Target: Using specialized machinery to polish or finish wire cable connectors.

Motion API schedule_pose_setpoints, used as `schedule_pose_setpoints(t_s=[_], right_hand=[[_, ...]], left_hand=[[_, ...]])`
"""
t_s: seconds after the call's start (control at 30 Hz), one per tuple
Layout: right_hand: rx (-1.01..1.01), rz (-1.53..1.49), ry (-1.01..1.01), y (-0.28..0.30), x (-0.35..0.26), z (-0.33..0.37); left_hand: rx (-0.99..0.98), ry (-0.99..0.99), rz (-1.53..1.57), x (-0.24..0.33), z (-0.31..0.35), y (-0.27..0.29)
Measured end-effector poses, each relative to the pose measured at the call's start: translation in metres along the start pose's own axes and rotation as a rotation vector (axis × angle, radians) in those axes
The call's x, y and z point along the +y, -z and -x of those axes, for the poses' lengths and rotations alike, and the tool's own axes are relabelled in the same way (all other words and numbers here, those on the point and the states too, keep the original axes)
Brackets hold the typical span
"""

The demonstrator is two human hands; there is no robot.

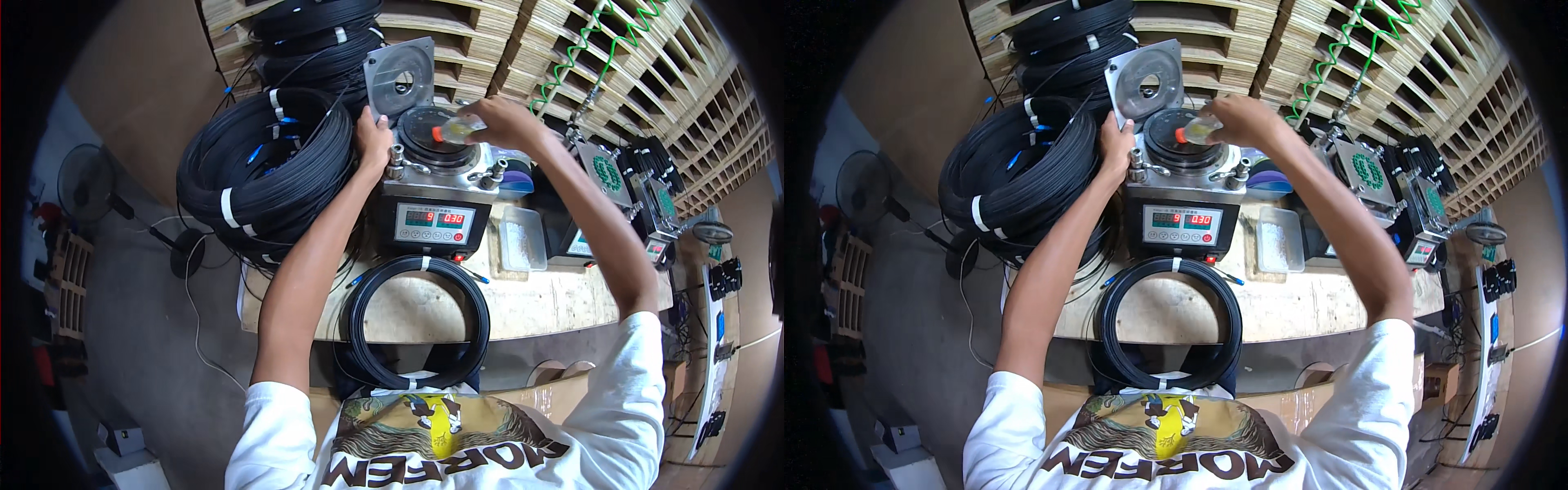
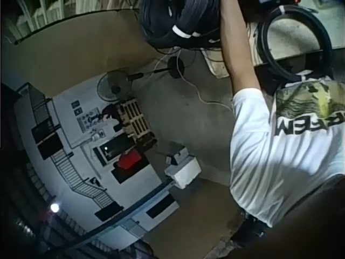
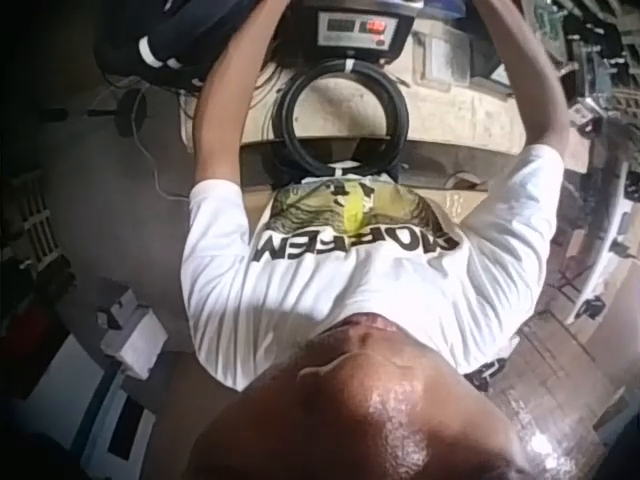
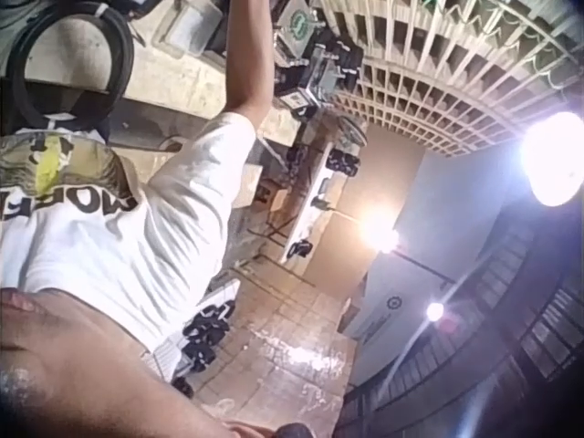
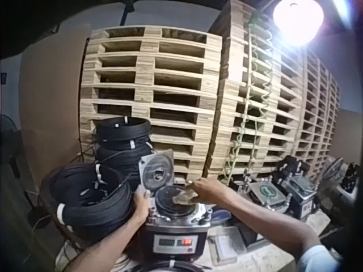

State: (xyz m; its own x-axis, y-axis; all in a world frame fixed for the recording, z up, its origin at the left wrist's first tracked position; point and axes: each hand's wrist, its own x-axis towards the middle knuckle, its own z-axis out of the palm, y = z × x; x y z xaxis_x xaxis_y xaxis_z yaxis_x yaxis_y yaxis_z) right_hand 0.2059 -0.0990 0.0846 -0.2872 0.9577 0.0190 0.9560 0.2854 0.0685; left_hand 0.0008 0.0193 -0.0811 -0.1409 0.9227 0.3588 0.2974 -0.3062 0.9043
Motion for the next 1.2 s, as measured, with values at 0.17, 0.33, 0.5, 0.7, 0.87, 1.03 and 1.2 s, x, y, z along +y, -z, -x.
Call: schedule_pose_setpoints(t_s=[0.17, 0.33, 0.5, 0.7, 0.87, 1.03, 1.2], right_hand=[[0.246, -0.572, 0.079, -0.038, 0.038, 0.017], [0.556, -1.162, -0.266, -0.072, 0.042, 0.075], [0.760, -1.126, -0.324, -0.146, 0.055, 0.121], [0.567, -0.751, -0.470, -0.232, 0.039, 0.152], [0.330, -0.533, -0.642, -0.260, 0.024, 0.168], [0.344, -0.559, -0.632, -0.264, 0.021, 0.169], [0.553, -0.712, -0.436, -0.242, 0.041, 0.163]], left_hand=[[0.046, -0.097, -0.035, 0.002, -0.002, -0.002], [-0.024, -0.067, -0.023, 0.001, -0.005, 0.012], [-0.037, -0.159, 0.043, 0.005, -0.004, 0.013], [-0.060, -0.145, 0.099, -0.005, -0.012, 0.011], [-0.097, -0.064, 0.066, -0.003, -0.010, 0.004], [-0.088, -0.107, 0.127, -0.004, -0.013, 0.005], [-0.079, -0.033, 0.120, 0.011, 0.001, 0.008]])
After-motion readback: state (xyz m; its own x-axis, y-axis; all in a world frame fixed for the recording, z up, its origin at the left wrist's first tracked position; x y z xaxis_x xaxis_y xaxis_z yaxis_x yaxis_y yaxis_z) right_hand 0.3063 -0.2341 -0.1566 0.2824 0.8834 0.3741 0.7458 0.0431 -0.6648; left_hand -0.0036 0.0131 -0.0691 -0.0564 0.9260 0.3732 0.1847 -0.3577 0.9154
